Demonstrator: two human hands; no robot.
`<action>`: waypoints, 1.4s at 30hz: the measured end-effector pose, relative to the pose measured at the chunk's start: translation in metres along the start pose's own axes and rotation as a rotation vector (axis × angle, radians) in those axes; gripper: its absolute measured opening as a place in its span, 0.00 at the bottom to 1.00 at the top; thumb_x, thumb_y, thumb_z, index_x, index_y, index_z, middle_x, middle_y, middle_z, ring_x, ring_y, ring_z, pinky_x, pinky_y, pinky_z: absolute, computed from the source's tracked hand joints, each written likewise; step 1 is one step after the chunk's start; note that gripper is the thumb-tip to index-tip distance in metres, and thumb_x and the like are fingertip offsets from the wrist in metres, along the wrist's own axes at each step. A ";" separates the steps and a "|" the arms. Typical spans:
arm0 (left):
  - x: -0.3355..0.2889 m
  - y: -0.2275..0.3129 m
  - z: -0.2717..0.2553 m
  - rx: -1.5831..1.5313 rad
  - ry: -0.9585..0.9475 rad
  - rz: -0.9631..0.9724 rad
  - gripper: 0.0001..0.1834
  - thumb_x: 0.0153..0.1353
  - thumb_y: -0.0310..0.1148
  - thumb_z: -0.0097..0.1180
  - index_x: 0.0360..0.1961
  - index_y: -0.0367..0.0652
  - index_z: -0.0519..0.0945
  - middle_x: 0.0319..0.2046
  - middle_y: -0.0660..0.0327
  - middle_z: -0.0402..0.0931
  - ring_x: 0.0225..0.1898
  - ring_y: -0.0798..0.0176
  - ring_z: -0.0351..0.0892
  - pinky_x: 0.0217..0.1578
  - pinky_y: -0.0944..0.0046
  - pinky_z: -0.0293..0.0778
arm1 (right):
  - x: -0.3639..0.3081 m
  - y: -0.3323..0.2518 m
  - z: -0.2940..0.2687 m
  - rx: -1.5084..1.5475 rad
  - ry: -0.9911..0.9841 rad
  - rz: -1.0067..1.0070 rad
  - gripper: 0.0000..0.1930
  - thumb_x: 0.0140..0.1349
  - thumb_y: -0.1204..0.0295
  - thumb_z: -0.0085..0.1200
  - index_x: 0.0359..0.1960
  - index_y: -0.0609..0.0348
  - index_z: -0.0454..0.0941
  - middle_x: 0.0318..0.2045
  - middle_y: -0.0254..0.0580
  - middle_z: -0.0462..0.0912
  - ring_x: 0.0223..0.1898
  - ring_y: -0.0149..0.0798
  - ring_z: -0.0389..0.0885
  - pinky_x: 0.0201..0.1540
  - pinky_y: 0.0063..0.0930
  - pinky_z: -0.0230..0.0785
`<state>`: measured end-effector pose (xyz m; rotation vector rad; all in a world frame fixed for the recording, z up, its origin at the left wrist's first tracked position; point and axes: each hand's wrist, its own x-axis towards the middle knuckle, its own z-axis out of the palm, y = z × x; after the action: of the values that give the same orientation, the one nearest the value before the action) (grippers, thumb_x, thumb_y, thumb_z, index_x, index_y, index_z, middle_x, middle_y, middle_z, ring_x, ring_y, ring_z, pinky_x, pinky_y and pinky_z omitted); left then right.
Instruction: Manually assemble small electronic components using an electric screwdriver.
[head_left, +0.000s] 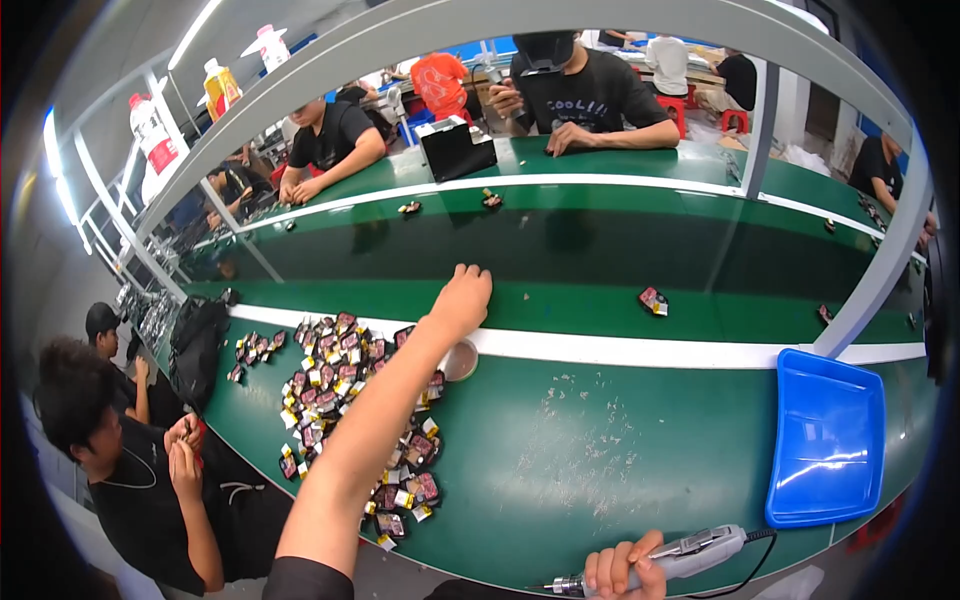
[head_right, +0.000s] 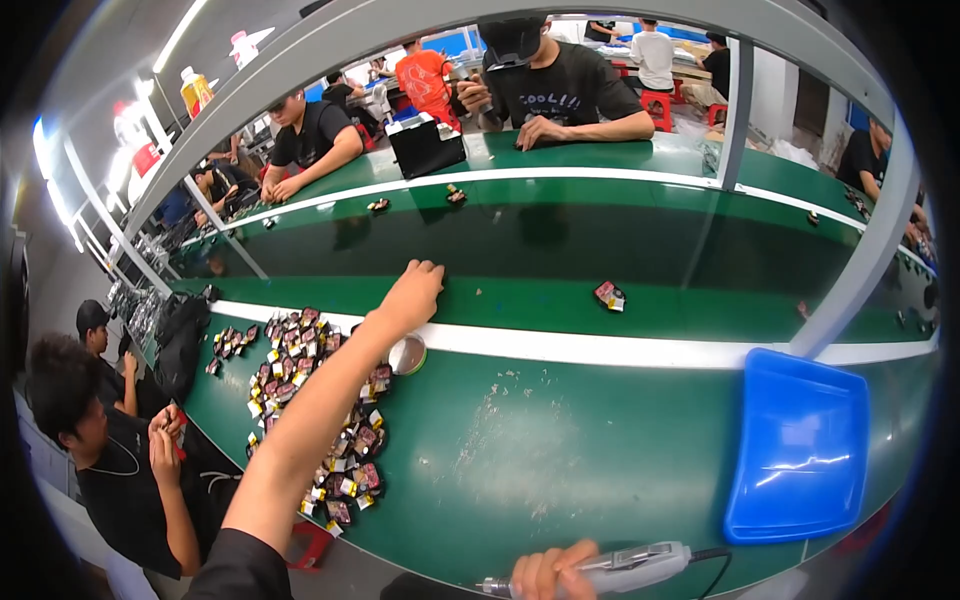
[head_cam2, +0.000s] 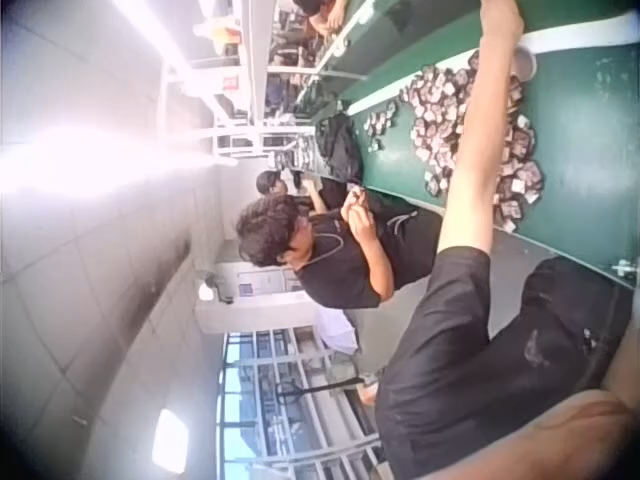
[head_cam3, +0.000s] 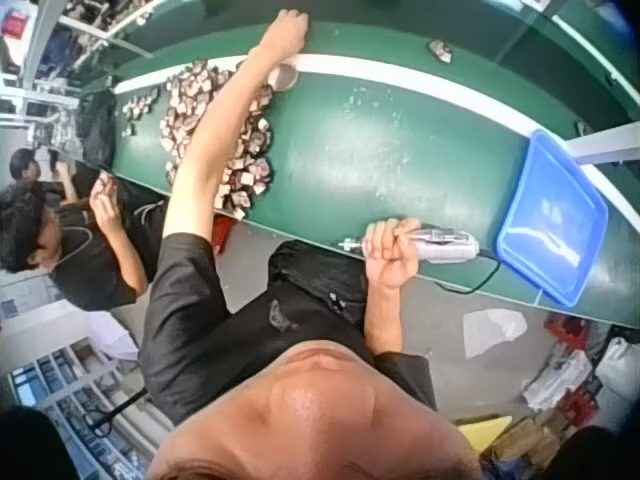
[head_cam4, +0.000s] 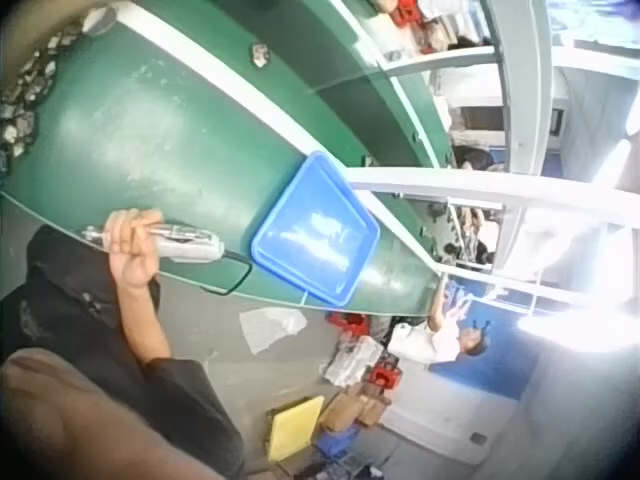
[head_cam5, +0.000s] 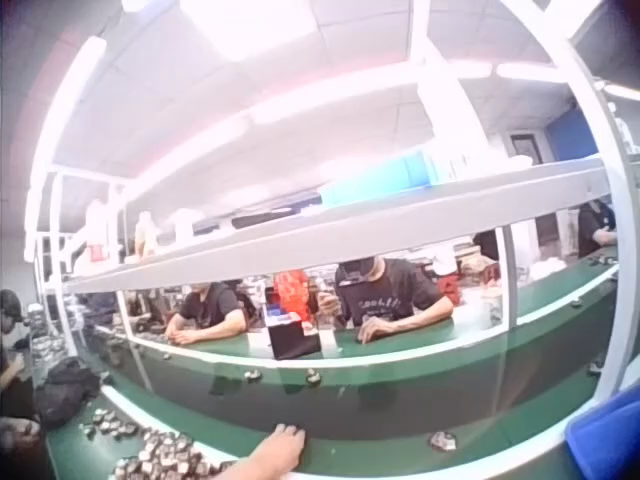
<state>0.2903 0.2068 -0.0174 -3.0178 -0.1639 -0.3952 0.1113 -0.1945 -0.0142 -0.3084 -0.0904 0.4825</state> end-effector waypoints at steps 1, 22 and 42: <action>-0.001 0.009 -0.010 -0.084 -0.015 0.008 0.10 0.52 0.21 0.53 0.37 0.31 0.75 0.38 0.47 0.74 0.46 0.44 0.70 0.47 0.52 0.71 | -0.002 0.000 0.000 -0.004 0.019 -0.015 0.05 0.64 0.70 0.47 0.35 0.58 0.68 0.15 0.32 0.60 0.17 0.29 0.58 0.25 0.26 0.56; -0.268 0.157 -0.106 -0.854 -0.193 0.340 0.31 0.44 0.24 0.67 0.53 0.33 0.73 0.52 0.49 0.72 0.41 0.50 0.72 0.40 0.58 0.73 | -0.020 0.013 -0.007 -0.157 0.033 -0.012 0.05 0.63 0.70 0.44 0.33 0.57 0.65 0.11 0.30 0.61 0.12 0.29 0.62 0.22 0.28 0.61; -0.270 0.193 -0.102 -0.425 0.128 0.553 0.15 0.44 0.21 0.58 0.35 0.22 0.78 0.40 0.43 0.76 0.29 0.57 0.77 0.25 0.67 0.76 | -0.053 0.055 0.002 -0.223 0.107 0.107 0.05 0.64 0.72 0.44 0.37 0.59 0.65 0.15 0.36 0.65 0.14 0.32 0.64 0.22 0.29 0.61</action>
<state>0.0279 -0.0210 -0.0054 -3.2234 0.8447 -0.6209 0.0396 -0.1730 -0.0300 -0.5591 -0.0231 0.5625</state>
